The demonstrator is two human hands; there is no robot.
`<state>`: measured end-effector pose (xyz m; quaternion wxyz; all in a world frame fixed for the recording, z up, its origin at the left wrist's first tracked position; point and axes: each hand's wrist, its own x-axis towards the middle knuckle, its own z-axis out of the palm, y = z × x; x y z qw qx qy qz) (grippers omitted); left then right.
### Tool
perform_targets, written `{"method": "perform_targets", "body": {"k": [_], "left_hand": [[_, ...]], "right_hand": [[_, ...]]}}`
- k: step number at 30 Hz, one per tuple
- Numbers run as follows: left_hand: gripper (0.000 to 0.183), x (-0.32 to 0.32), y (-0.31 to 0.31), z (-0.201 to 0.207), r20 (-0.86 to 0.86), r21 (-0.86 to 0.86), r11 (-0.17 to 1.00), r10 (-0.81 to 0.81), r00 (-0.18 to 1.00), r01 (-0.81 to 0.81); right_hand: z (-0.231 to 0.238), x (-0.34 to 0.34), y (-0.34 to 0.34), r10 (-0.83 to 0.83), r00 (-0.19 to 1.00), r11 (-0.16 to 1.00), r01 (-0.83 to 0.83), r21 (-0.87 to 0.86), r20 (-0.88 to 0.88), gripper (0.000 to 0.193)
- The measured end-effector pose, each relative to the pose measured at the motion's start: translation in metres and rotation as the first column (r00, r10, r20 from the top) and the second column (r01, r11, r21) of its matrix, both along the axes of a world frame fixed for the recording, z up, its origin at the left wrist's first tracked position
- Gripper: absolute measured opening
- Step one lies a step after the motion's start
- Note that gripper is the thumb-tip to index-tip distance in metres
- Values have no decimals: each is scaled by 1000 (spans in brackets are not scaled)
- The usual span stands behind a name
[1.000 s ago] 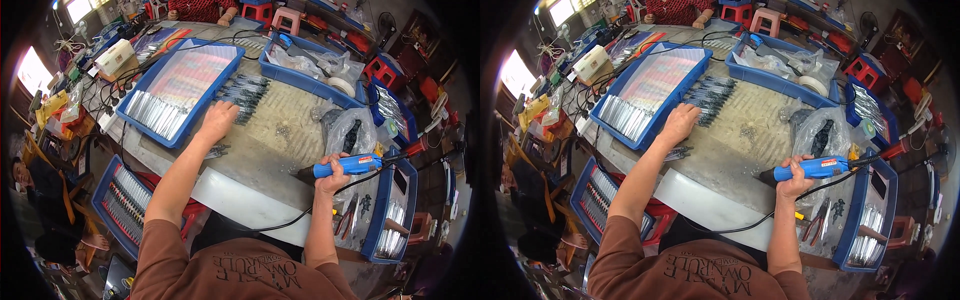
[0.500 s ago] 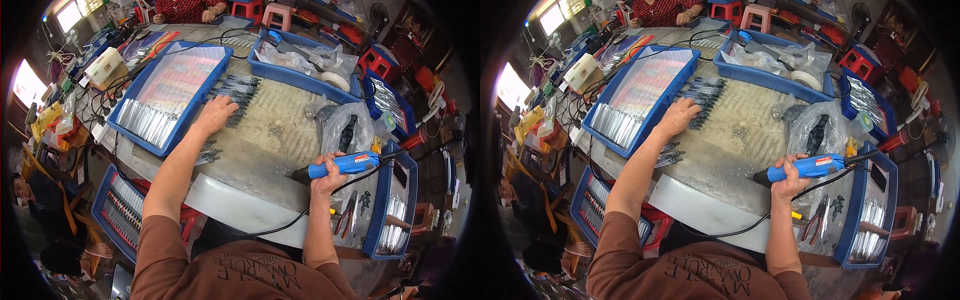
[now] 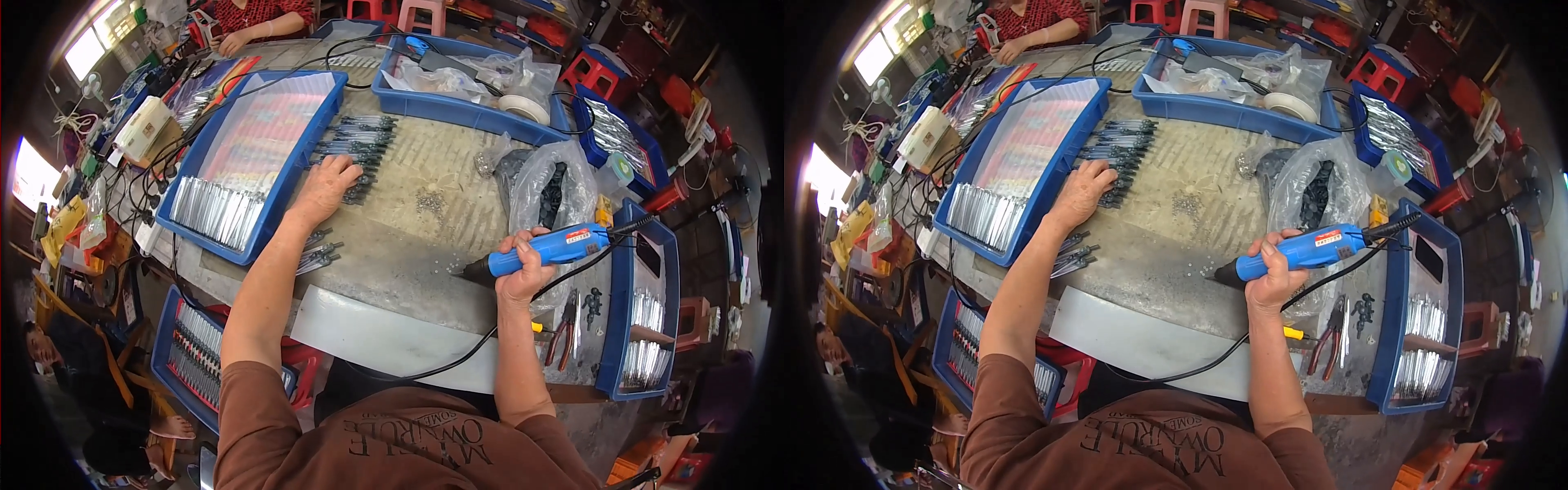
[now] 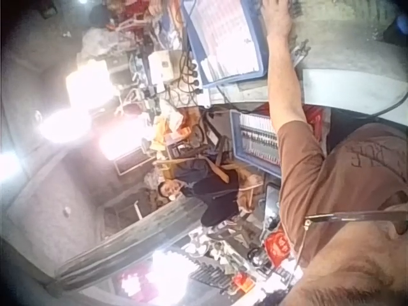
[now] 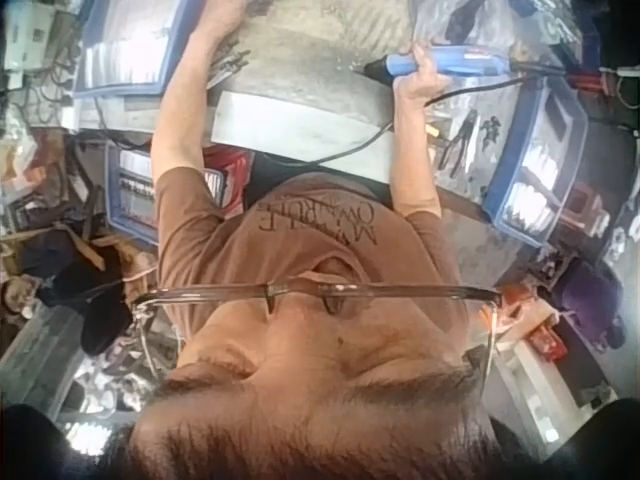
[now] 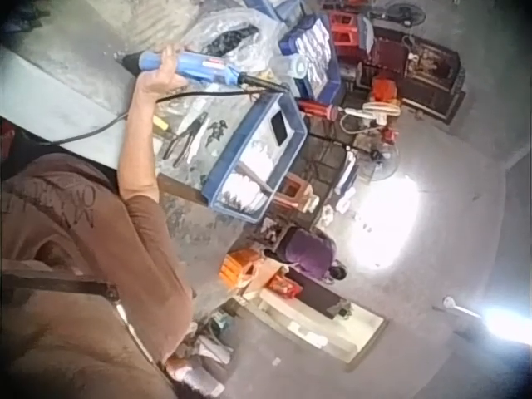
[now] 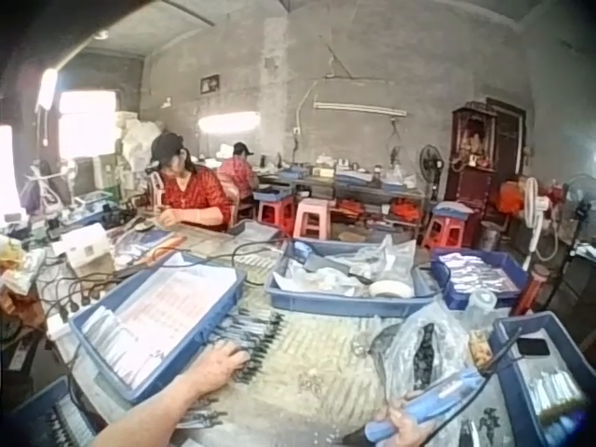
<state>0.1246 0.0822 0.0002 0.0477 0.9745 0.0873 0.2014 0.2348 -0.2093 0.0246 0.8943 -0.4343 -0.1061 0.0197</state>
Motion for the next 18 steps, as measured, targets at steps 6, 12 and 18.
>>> {"method": "perform_targets", "body": {"k": [6, 12, 18], "left_hand": [[18, -3, -28, 20, 111, 27, 999, -26, 994, 23], [22, -20, -96, 12, -84, 159, 977, -132, 988, 144], [22, -31, -117, -7, -142, 37, 988, -144, 979, 151]], "right_hand": [[1, 0, 0, -3, 1000, 1000, 3, -3, 10, 37], [0, 3, -1, -30, 1000, 999, 30, 23, -9, 34], [-1, 4, -2, -21, 999, 999, 20, 32, 25, 33]]}}
